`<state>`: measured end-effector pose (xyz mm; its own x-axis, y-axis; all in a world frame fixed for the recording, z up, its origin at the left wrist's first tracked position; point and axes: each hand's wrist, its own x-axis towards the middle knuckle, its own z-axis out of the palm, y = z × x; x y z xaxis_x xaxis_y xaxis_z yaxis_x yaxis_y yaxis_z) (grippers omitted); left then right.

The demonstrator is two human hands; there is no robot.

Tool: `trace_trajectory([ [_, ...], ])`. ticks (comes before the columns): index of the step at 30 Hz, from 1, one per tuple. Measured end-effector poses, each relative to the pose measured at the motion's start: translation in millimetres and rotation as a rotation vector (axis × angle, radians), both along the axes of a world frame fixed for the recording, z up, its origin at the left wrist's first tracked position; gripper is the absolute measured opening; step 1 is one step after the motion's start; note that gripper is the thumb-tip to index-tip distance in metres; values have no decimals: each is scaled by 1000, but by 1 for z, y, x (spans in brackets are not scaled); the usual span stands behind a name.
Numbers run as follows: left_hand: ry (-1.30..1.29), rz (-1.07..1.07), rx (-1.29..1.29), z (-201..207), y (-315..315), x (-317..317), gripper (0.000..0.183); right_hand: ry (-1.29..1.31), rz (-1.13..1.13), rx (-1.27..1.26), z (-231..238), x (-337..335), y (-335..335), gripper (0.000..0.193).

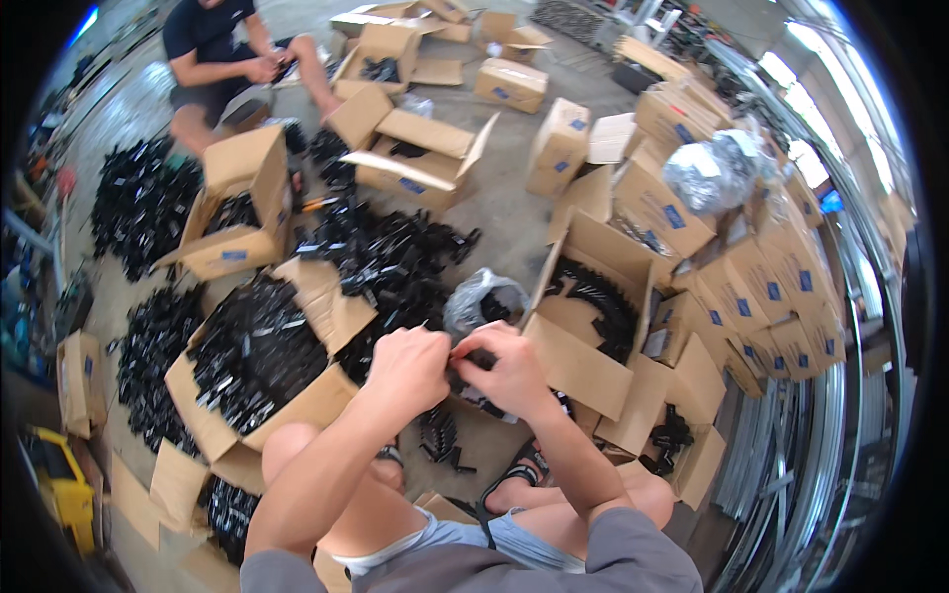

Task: The person takes black plastic components from a box and inserts a small metal piece into each one by hand while sitting on the floor.

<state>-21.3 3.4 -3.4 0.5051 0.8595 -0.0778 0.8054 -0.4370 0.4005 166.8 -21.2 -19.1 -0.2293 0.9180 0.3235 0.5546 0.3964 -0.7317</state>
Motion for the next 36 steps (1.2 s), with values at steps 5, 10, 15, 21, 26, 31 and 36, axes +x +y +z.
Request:
trace_trajectory([
  [5,-40,7,43,5,-5,-6,18,23,104,-109,7,0,14,13],
  [10,-24,-21,-10,17,-6,6,23,13,105,-84,6,11,9,11],
  [15,-7,1,-50,24,-8,6,31,25,98,-147,10,12,8,13],
  [21,-7,-12,-49,22,-7,7,29,33,119,-221,14,15,12,16],
  [26,1,-10,-51,24,-10,13,30,6,134,-233,12,22,13,16],
  [31,-85,25,-39,34,-12,3,35,78,152,-138,22,15,13,22],
  [36,-366,-23,-44,36,-2,10,38,659,126,-406,-30,48,2,76],
])
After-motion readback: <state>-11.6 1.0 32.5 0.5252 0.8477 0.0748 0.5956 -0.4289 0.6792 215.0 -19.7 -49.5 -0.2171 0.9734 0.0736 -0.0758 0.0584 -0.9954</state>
